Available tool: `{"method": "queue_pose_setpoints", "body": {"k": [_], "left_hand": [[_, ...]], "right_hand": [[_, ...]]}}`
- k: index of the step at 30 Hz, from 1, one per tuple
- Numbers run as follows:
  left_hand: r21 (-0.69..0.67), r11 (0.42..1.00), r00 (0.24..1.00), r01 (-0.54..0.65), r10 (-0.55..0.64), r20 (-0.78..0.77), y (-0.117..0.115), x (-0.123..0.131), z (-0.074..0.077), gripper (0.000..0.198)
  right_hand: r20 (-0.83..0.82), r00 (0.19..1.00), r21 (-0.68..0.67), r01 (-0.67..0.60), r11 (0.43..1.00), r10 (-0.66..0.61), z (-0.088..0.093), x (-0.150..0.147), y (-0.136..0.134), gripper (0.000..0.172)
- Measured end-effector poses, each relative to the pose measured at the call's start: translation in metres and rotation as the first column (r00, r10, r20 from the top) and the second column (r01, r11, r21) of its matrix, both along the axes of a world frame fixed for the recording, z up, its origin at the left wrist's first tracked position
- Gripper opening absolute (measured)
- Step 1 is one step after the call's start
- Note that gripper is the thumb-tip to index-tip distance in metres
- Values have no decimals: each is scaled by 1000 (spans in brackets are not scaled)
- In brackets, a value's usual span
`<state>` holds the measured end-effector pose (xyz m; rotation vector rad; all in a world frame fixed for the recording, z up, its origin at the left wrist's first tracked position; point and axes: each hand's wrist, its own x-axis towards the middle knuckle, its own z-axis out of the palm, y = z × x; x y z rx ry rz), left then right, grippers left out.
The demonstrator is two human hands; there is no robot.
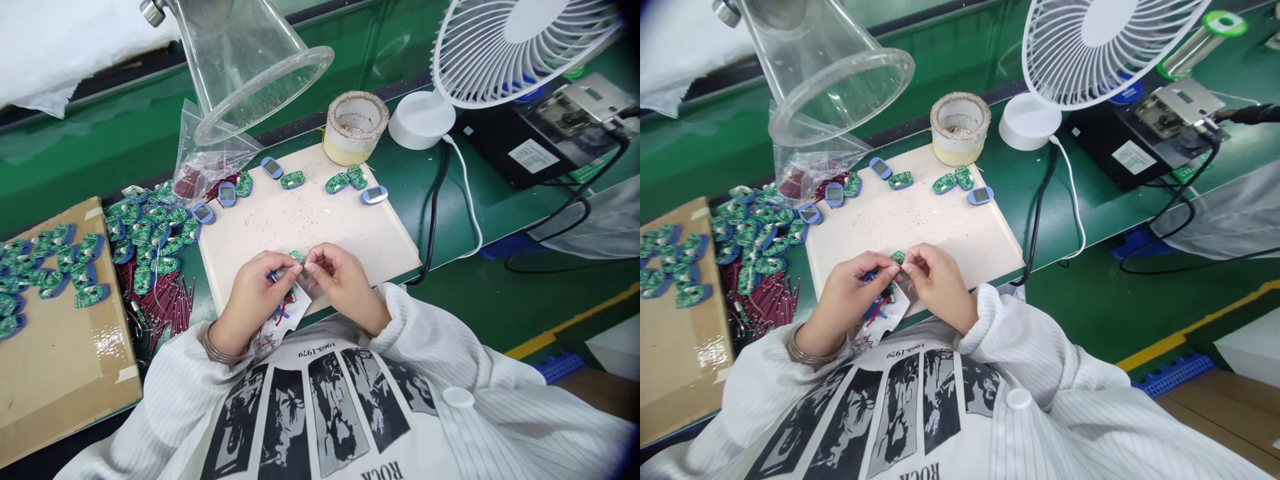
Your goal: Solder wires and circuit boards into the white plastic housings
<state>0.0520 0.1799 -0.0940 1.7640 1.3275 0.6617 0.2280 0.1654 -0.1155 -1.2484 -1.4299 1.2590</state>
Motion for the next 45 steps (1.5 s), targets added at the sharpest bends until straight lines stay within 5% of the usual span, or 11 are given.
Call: {"method": "queue_pose_setpoints", "body": {"k": [13,24,36,45], "left_hand": [[77,997,998,-22,27,-58,-1,3,1,10],[40,999,998,-33,35,-61,-3,7,3,10],[93,996,998,-1,6,-55,-2,6,5,9],[136,989,994,58,-45,-97,0,5,5,9]], "right_hand": [[-31,999,-92,-35,995,32,-3,9,2,7],[230,973,99,-46,994,22,-2,8,1,7],[-123,988,-163,-110,980,91,6,9,6,19],[203,974,129,-130,983,102,9,10,11,9]]}}
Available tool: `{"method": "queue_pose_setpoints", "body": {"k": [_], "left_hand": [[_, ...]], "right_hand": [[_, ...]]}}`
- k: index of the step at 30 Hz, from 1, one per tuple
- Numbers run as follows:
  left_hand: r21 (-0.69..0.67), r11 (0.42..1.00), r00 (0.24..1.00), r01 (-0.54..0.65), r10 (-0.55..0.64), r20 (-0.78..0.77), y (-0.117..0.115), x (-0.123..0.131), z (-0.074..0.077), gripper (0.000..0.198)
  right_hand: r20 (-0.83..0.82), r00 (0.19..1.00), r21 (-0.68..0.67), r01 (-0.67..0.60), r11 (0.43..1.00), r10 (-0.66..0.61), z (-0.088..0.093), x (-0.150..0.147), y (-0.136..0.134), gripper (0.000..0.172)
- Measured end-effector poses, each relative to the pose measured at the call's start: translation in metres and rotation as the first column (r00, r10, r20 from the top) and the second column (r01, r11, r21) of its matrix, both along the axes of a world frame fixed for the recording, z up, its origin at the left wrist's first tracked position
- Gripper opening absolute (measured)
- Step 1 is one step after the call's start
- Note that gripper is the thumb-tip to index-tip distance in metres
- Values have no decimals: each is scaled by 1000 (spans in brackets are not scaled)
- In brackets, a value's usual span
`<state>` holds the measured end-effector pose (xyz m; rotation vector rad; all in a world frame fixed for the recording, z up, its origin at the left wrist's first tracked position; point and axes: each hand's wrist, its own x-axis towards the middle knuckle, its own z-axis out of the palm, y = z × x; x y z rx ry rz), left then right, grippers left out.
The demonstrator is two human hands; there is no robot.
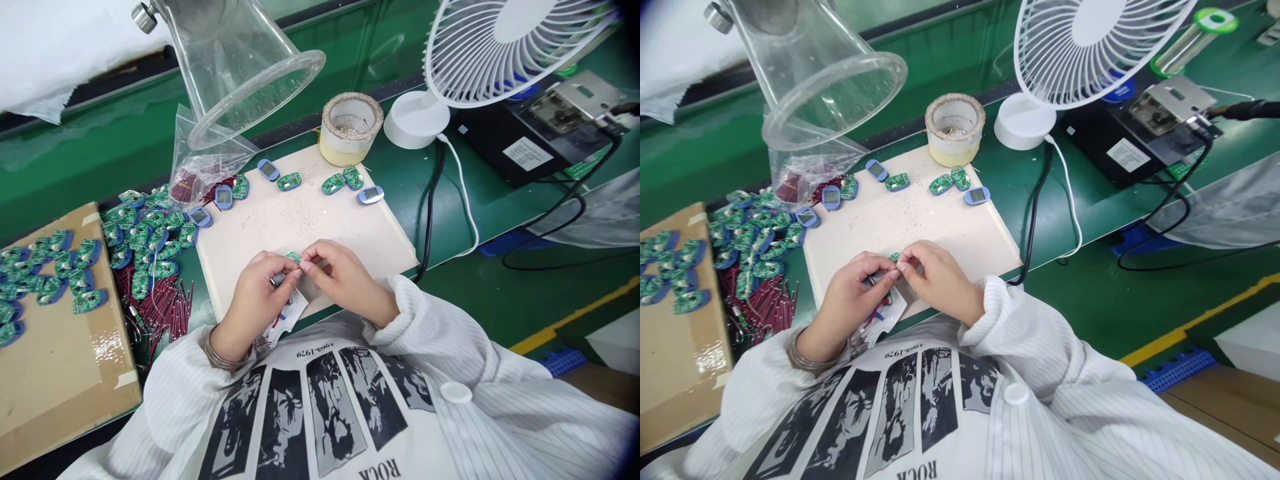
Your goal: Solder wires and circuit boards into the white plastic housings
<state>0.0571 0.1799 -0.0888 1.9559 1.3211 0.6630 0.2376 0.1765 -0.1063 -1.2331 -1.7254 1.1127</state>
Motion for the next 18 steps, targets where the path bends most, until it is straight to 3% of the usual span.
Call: {"method": "queue_pose_setpoints", "body": {"k": [2,4,6,10,18], "left_hand": [[-7,1000,1000,5,-5,-3,0,0,0,9],[-24,1000,1000,-8,8,9,0,0,0,9],[-40,999,999,-30,31,23,-1,0,1,10],[-57,997,998,-57,59,33,-1,-1,5,13],[-95,990,992,-99,106,69,3,-5,3,29]], "right_hand": [[26,1000,48,-9,999,7,1,1,1,10],[-2,1000,10,-3,1000,3,0,0,1,11],[-116,993,-121,-14,993,0,-3,-1,0,11],[-407,909,-384,-85,919,-86,-8,-4,0,18],[-425,875,-398,50,916,-232,-16,-16,0,36]]}}
